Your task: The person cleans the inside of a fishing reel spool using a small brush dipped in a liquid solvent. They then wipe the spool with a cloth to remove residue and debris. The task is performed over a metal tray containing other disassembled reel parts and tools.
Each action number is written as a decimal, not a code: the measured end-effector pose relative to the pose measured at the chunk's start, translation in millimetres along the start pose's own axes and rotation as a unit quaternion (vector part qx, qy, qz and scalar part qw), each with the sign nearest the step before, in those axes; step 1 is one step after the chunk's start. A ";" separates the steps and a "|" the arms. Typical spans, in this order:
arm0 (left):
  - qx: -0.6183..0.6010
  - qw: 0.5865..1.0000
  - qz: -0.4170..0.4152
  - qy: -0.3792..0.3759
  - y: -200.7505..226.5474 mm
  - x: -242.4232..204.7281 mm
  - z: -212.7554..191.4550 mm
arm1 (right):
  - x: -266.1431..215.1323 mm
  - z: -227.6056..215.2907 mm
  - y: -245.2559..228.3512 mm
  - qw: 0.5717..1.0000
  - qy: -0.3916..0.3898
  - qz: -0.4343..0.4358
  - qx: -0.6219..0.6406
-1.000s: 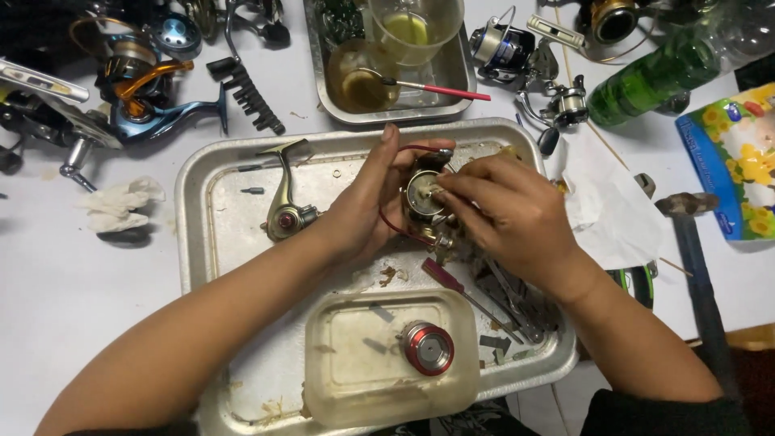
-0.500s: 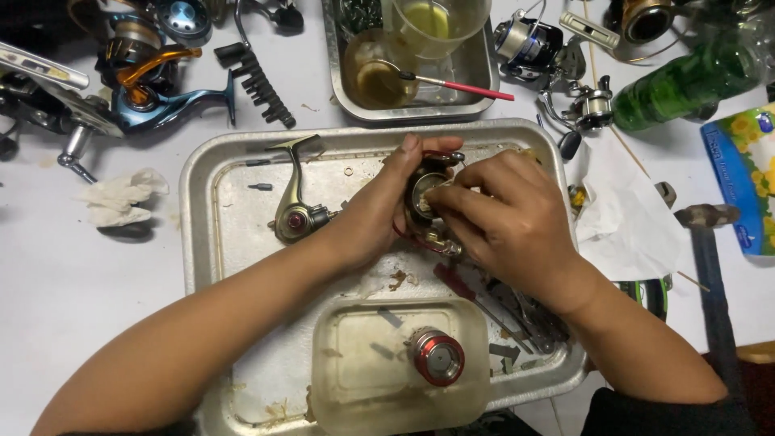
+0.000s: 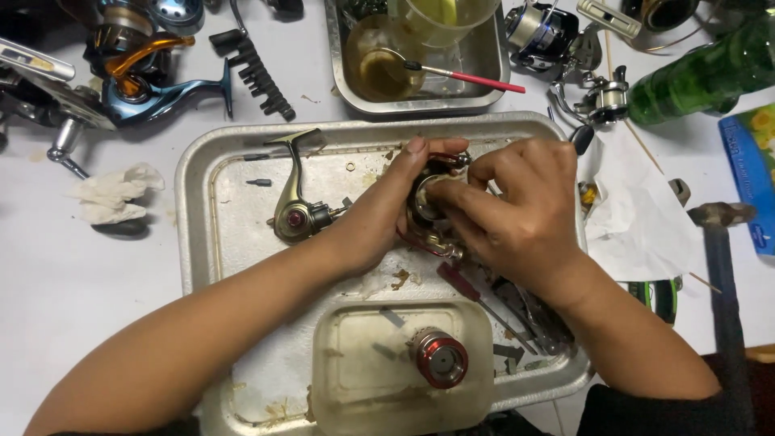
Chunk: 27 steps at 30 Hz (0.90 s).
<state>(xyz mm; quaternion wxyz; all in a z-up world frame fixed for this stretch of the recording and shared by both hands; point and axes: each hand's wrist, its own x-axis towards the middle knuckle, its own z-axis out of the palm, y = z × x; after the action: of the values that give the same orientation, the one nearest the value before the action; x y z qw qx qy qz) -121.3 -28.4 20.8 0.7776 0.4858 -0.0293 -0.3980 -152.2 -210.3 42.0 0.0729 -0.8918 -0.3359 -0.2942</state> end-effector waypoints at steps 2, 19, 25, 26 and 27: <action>-0.012 1.000 0.014 -0.009 -1.6 0.9 -1.1 | -4.9 2.8 4.2 1.000 0.003 0.009 -0.006; 0.024 0.999 0.022 0.008 7.5 -2.6 -1.8 | -4.3 -4.6 -0.2 0.996 -0.070 0.032 0.049; 0.034 0.999 0.004 0.007 12.1 -1.0 -4.4 | -6.5 5.8 6.3 1.000 -0.020 0.013 0.006; 0.001 1.000 0.000 0.006 10.2 -1.6 -3.0 | -6.1 4.1 6.1 1.000 0.000 0.021 0.010; -0.030 1.000 -0.003 0.005 10.0 -1.3 -1.7 | -4.3 2.6 7.2 0.999 0.022 0.027 0.011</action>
<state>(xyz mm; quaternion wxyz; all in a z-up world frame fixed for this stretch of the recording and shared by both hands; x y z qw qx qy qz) -115.6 -24.1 28.1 0.7909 0.4644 -0.0124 -0.3984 -149.0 -217.3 37.9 0.0983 -0.8932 -0.3131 -0.3074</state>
